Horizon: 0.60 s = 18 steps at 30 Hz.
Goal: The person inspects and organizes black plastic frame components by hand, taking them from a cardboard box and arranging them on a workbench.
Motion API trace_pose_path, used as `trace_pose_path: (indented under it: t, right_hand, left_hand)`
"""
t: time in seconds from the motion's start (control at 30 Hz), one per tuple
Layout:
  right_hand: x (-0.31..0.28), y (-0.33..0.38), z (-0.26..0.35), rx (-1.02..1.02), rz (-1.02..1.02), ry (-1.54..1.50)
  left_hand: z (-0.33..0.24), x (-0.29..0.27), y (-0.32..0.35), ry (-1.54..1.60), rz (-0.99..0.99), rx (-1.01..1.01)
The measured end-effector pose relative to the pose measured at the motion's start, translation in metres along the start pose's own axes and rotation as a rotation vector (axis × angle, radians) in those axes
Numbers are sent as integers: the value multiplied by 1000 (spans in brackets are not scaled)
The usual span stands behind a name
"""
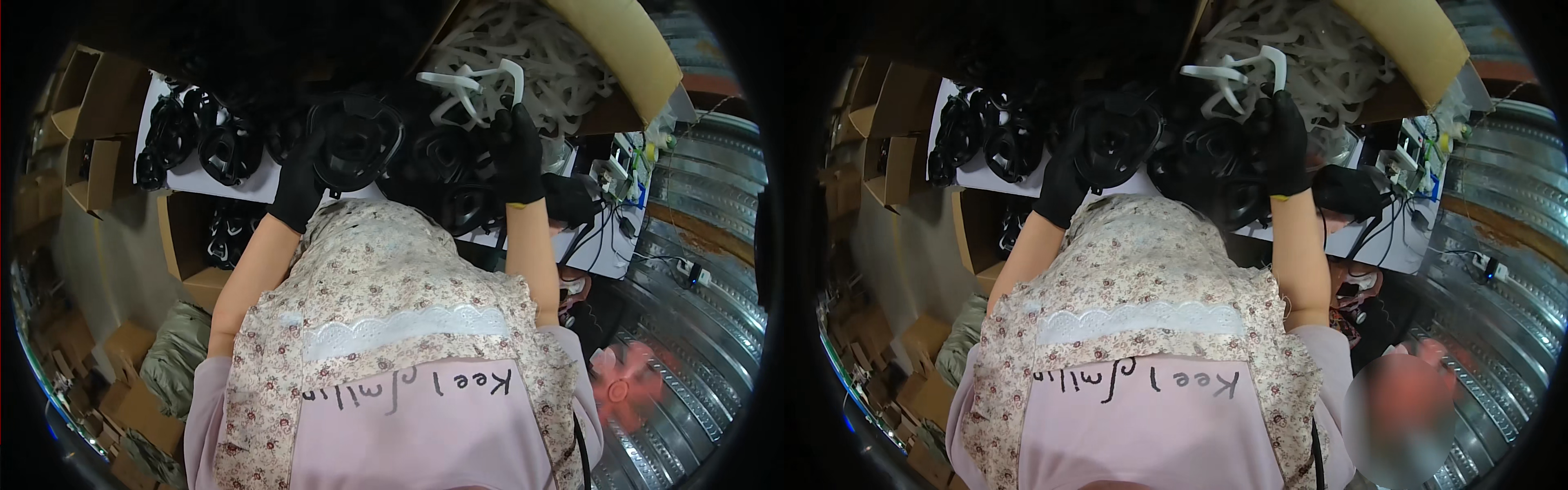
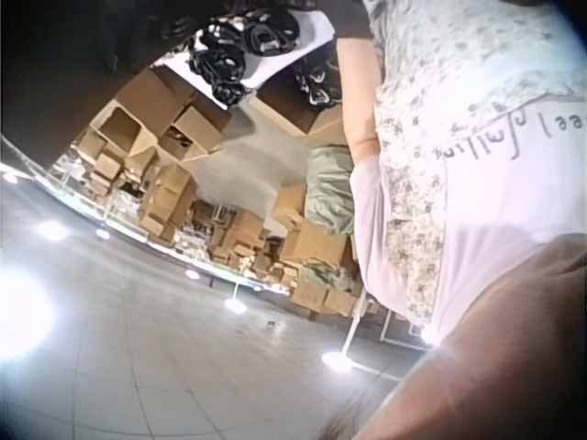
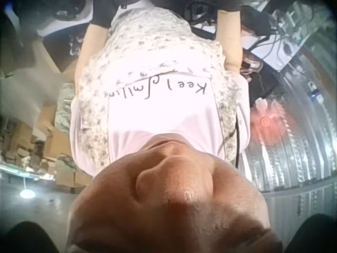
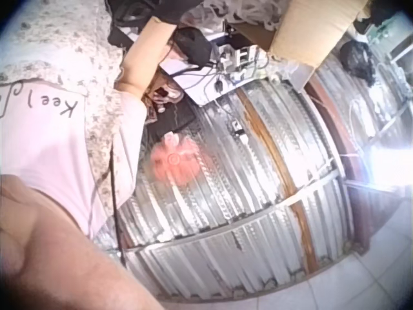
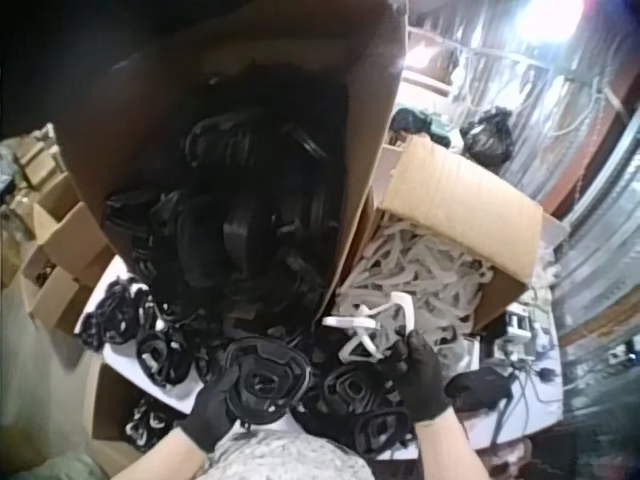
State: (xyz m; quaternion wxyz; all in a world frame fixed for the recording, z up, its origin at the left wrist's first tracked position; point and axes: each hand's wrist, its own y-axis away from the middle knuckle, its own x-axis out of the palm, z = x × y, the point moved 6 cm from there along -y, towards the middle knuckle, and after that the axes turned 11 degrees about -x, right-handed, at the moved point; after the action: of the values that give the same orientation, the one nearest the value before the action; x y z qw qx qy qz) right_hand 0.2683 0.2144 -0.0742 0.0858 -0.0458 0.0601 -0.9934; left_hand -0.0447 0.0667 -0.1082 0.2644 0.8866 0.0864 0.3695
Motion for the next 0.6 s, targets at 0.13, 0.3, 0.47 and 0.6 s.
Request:
trace_pose_path:
  t: [0.13, 0.3, 0.47, 0.6]
  right_hand:
    - [25, 9, 25, -401, -20, 656]
    - [31, 9, 50, -949, -216, 882]
    - [18, -11, 17, -193, -268, 133]
    - [44, 3, 56, -367, 112, 680]
  left_hand:
    - [6, -9, -5, -33, -100, 34]
    - [-3, 9, -3, -173, -27, 170]
    - [-7, 18, -1, -721, -99, 355]
    - [0, 11, -10, -405, -60, 266]
